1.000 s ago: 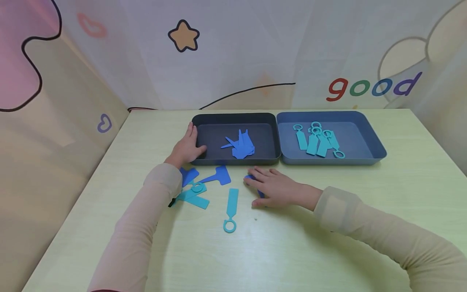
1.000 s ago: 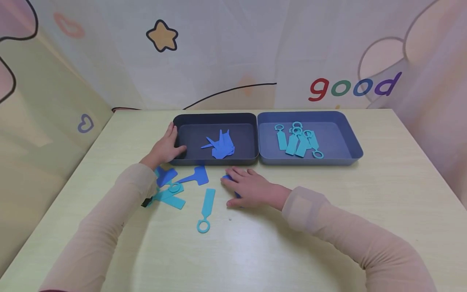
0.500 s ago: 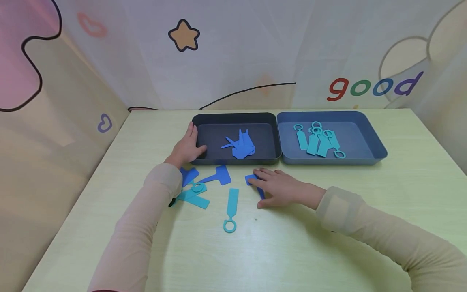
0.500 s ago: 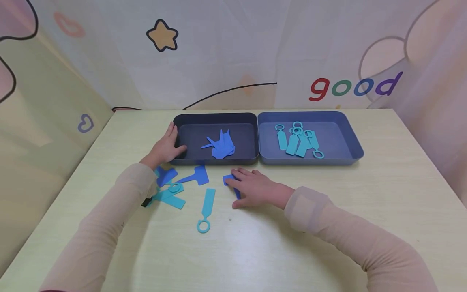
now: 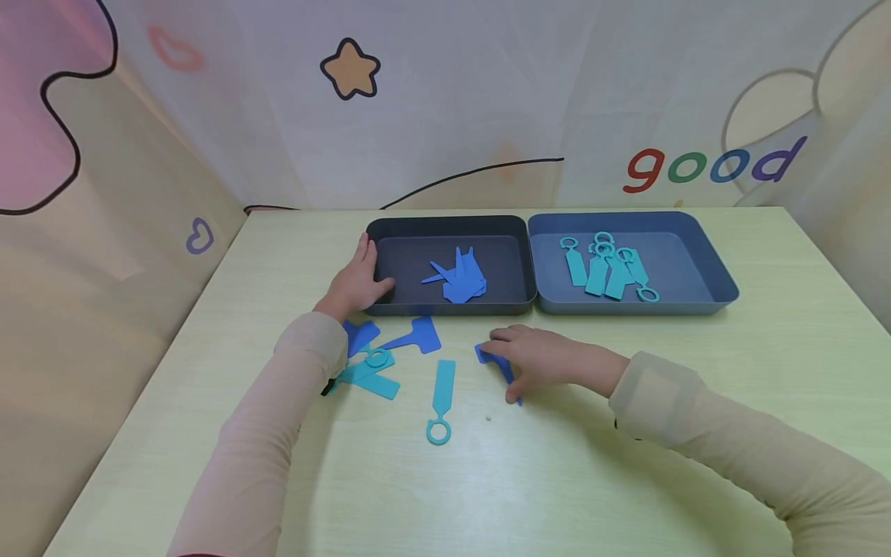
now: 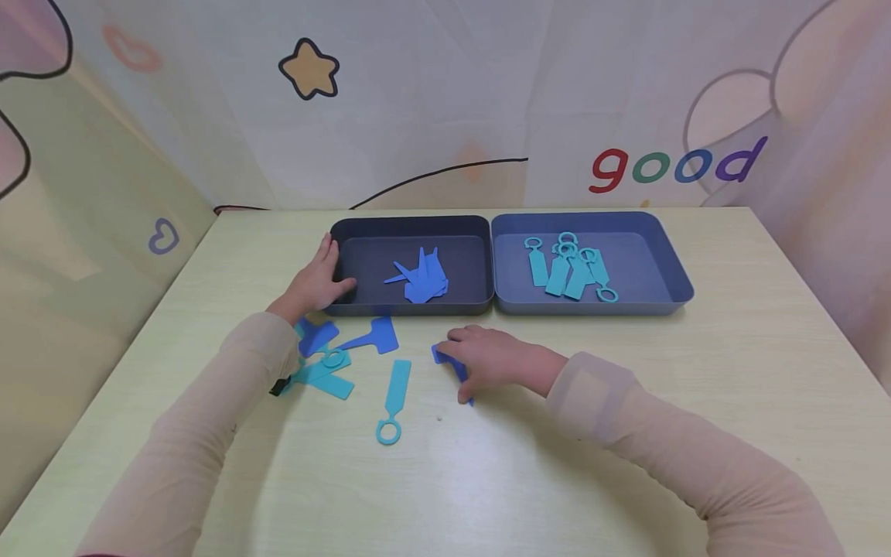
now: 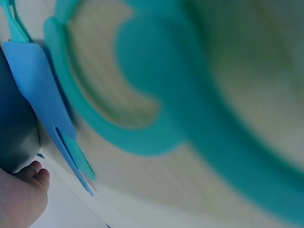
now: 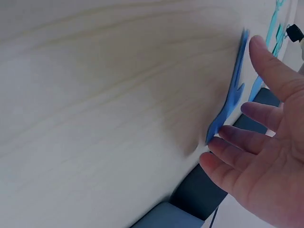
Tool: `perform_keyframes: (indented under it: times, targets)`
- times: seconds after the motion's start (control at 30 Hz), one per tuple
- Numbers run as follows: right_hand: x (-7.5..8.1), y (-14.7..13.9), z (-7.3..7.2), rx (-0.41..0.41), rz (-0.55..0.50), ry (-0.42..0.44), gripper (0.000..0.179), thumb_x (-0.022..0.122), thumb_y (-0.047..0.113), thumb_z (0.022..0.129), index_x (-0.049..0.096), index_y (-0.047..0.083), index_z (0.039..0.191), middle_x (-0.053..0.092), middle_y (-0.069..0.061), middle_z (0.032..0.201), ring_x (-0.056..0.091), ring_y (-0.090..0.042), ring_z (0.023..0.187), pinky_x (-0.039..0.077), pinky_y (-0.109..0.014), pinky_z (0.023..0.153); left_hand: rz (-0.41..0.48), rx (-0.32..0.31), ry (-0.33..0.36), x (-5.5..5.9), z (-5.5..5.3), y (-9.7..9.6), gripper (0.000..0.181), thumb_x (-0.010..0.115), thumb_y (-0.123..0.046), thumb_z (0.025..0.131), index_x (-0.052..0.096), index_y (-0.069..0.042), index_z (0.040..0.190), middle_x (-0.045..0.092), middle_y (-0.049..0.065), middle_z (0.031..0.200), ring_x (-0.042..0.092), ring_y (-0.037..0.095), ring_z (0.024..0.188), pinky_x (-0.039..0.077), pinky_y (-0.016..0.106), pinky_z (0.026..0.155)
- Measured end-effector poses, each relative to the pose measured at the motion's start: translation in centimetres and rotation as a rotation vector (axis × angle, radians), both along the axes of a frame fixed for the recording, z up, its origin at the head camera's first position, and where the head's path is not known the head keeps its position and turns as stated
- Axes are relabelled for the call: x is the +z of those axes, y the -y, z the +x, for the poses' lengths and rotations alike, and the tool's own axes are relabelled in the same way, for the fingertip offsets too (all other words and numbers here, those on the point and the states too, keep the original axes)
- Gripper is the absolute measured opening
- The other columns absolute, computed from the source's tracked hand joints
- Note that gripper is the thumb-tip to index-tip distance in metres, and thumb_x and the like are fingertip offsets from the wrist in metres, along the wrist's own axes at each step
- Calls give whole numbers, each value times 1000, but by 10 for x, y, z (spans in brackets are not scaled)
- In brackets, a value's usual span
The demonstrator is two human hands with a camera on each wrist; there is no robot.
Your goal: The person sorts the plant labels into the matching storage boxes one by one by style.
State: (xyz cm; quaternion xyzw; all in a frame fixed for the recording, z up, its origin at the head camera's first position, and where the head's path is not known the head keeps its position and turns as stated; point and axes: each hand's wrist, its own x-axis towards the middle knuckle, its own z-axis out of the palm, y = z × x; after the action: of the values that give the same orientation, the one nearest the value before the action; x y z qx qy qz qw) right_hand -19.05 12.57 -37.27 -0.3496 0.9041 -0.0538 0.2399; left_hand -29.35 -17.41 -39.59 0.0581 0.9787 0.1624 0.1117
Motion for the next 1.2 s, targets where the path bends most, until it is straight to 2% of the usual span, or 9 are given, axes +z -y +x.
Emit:
perform_keyframes:
  times: [0.23, 0.4, 0.53, 0.73, 0.93, 1.2]
  targets:
    - [3, -1, 2, -24, 9, 20, 80, 83, 28, 78, 46, 8, 145, 46, -20, 146, 44, -37, 134, 41, -52, 110, 6, 6, 0, 0, 0, 0, 86, 49, -37, 99, -2, 3, 156, -14, 16, 165, 12, 33, 153, 24, 45, 122]
    - [2, 2, 2, -59, 19, 11, 81, 85, 29, 76, 47, 11, 145, 50, -17, 136, 50, -29, 118, 49, -47, 101, 5, 6, 3, 0, 0, 0, 86, 49, -37, 99, -2, 3, 156, -15, 16, 165, 12, 34, 153, 23, 46, 122]
    - [1, 5, 1, -83, 26, 10, 84, 87, 30, 74, 47, 13, 145, 52, -14, 127, 49, -24, 108, 51, -41, 93, 9, 6, 6, 0, 1, 0, 86, 48, -37, 99, -3, 3, 155, -16, 16, 165, 11, 34, 153, 23, 46, 122]
    - [3, 8, -3, -101, 71, -6, 90, 89, 36, 69, 45, 14, 145, 49, -14, 125, 45, -27, 111, 47, -45, 97, 10, 10, 5, 1, 1, 0, 86, 48, -37, 99, -3, 3, 156, -15, 15, 165, 10, 32, 154, 22, 45, 123]
    - [4, 11, -8, -169, 116, 15, 94, 89, 39, 68, 41, 10, 145, 47, -17, 129, 42, -31, 116, 42, -51, 104, 3, 7, 0, 0, 0, 0, 85, 48, -36, 99, -2, 4, 155, -14, 17, 165, 10, 33, 154, 22, 45, 122]
    - [2, 10, -14, -224, 118, 6, 91, 89, 40, 69, 43, 1, 137, 51, -20, 127, 45, -33, 114, 43, -49, 104, 3, 11, 2, 0, 0, 0, 86, 49, -37, 99, -2, 3, 156, -14, 16, 165, 10, 33, 154, 23, 45, 122]
